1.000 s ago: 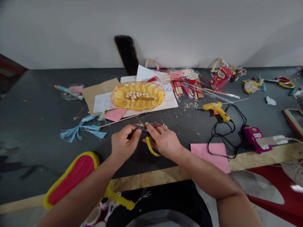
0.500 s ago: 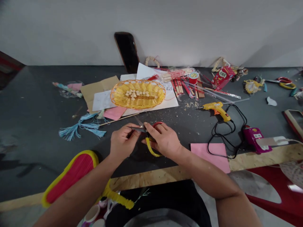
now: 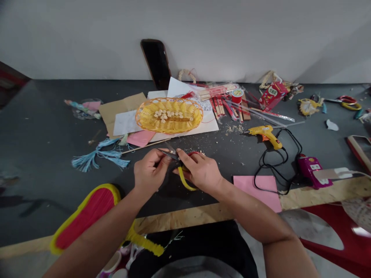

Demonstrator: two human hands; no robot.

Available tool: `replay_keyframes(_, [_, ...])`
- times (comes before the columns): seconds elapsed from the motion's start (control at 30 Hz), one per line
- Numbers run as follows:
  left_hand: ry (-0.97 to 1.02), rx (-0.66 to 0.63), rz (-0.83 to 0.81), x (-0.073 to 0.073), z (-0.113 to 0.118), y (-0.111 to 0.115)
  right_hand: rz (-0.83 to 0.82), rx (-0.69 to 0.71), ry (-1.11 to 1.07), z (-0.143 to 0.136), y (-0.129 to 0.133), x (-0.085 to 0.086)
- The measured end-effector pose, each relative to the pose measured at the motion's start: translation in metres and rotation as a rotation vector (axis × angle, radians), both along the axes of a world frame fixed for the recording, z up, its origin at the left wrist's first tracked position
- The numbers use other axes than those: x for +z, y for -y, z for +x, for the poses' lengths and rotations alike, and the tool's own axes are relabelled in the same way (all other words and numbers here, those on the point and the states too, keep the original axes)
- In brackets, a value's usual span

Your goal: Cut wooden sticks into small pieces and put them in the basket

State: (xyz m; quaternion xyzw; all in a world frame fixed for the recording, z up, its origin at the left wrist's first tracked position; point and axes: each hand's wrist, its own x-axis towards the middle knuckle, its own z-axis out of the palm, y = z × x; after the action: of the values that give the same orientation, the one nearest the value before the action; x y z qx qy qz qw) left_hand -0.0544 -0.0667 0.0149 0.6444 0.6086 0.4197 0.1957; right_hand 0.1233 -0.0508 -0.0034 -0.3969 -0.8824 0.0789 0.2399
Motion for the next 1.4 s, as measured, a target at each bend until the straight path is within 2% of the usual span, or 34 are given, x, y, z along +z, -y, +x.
replay_keyframes(0.4, [0.151, -0.077, -0.103, -0.004, -0.001, 0.000, -0.032, 0.042, -0.059, 0.001, -0.004, 0.000])
replay_keyframes(0.6, [0.092, -0.064, -0.068, -0.003, 0.001, 0.002, -0.026, 0.038, -0.033, -0.001, 0.000, -0.002])
replay_keyframes(0.83, [0.164, -0.078, -0.095, -0.007, 0.002, 0.002, 0.019, -0.015, 0.066, 0.000, 0.007, 0.000])
replay_keyframes(1.1, [0.073, -0.077, -0.049, -0.003, -0.001, 0.000, -0.021, 0.024, -0.006, 0.001, -0.001, 0.002])
replay_keyframes(1.4, [0.172, -0.139, -0.133, -0.006, -0.002, 0.000, -0.057, 0.048, -0.055, 0.001, -0.002, 0.001])
